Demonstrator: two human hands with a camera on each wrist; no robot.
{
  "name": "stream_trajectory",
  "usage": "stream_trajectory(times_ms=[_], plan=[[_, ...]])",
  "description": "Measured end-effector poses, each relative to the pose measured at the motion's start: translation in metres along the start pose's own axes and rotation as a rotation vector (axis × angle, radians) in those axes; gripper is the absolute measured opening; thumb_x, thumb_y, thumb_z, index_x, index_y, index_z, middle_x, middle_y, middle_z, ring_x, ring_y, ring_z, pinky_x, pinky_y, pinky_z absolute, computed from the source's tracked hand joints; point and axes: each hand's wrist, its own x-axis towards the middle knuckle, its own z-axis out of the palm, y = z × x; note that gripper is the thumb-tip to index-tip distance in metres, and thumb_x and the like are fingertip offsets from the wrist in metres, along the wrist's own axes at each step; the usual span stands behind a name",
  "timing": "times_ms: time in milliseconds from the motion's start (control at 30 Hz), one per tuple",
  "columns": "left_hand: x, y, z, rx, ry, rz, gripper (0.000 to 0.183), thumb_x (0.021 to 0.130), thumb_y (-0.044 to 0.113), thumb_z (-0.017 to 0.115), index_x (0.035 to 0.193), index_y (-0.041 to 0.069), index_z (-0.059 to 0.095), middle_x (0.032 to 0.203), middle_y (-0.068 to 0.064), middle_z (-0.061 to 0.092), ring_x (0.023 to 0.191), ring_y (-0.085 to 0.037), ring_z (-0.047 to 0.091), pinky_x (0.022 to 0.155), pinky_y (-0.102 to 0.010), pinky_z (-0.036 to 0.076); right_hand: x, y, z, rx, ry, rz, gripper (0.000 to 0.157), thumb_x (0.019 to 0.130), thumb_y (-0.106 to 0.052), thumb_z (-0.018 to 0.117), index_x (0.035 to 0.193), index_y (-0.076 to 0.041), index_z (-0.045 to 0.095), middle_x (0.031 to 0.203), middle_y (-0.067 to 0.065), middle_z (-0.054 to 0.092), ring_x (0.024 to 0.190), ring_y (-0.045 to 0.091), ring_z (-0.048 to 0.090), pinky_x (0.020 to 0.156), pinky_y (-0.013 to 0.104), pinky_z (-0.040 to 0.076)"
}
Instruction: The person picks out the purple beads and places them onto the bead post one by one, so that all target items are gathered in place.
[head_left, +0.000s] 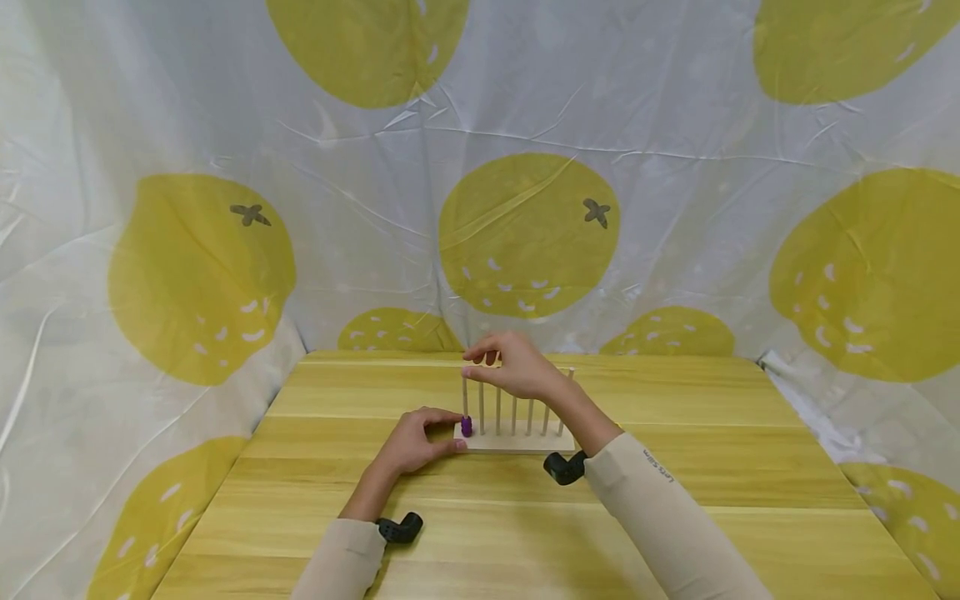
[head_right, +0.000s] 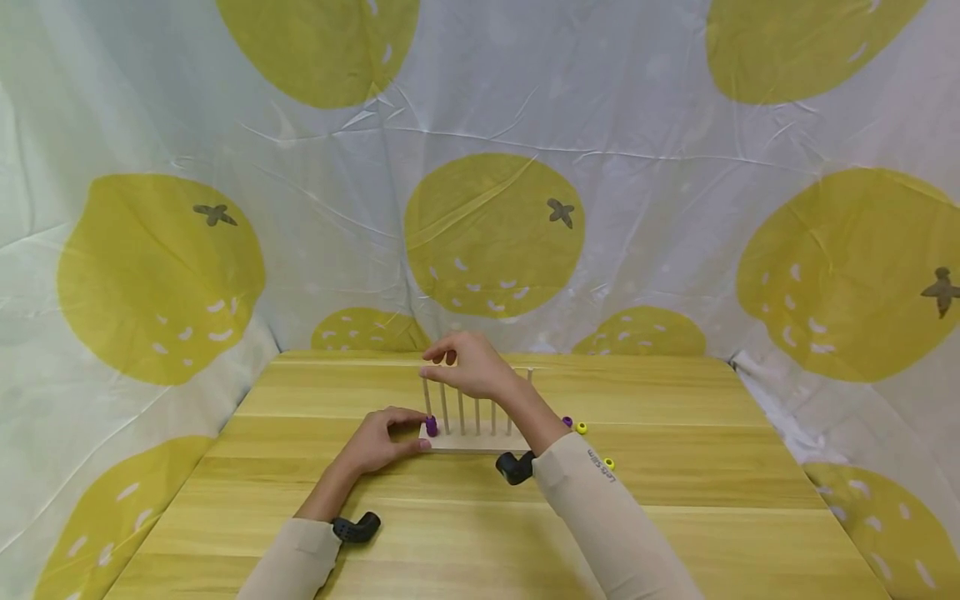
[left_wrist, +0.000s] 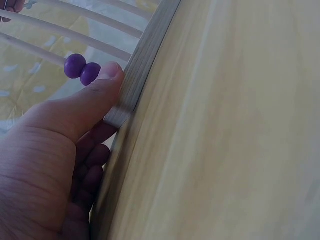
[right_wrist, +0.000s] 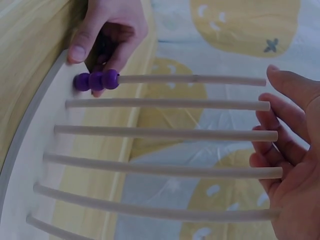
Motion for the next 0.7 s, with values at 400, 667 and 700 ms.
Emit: stream_trajectory(times_ms=[400, 667, 700], plan=[[0.001, 0.0, 0.001, -0.009, 0.0, -0.018, 0.044, 0.082, 0.048, 0.086, 0.122, 0.034, 0.075, 0.128, 0.008, 0.072, 0.127, -0.022, 0.063, 0.111, -0.049, 0.049, -0.011, 0.004, -0.009, 0.011, 0.008, 0.016, 0.033, 0.096, -0.035, 0.075, 0.121, -0.014, 0.077, 0.106, -0.002, 0.072, 0.094, 0.014, 0.06, 0.084, 0.032, 0.053], [0.0, -0.001, 0.001, -0.023, -0.004, -0.027, 0.046, 0.081, 0.05, 0.086, 0.123, 0.035, 0.075, 0.129, 0.006, 0.072, 0.129, -0.024, 0.062, 0.112, -0.05, 0.047, -0.029, 0.011, -0.023, 0.0, 0.039, 0.02, 0.03, 0.096, -0.034, 0.075, 0.119, -0.015, 0.077, 0.103, -0.002, 0.07, 0.093, 0.015, 0.06, 0.086, 0.039, 0.054], [0.0, -0.001, 0.001, -0.022, -0.005, -0.028, 0.046, 0.081, 0.05, 0.086, 0.123, 0.035, 0.075, 0.129, 0.006, 0.071, 0.129, -0.024, 0.062, 0.113, -0.05, 0.047, -0.032, 0.013, -0.025, -0.002, 0.049, 0.023, 0.03, 0.096, -0.035, 0.075, 0.119, -0.016, 0.078, 0.103, -0.003, 0.07, 0.093, 0.015, 0.06, 0.086, 0.041, 0.054]])
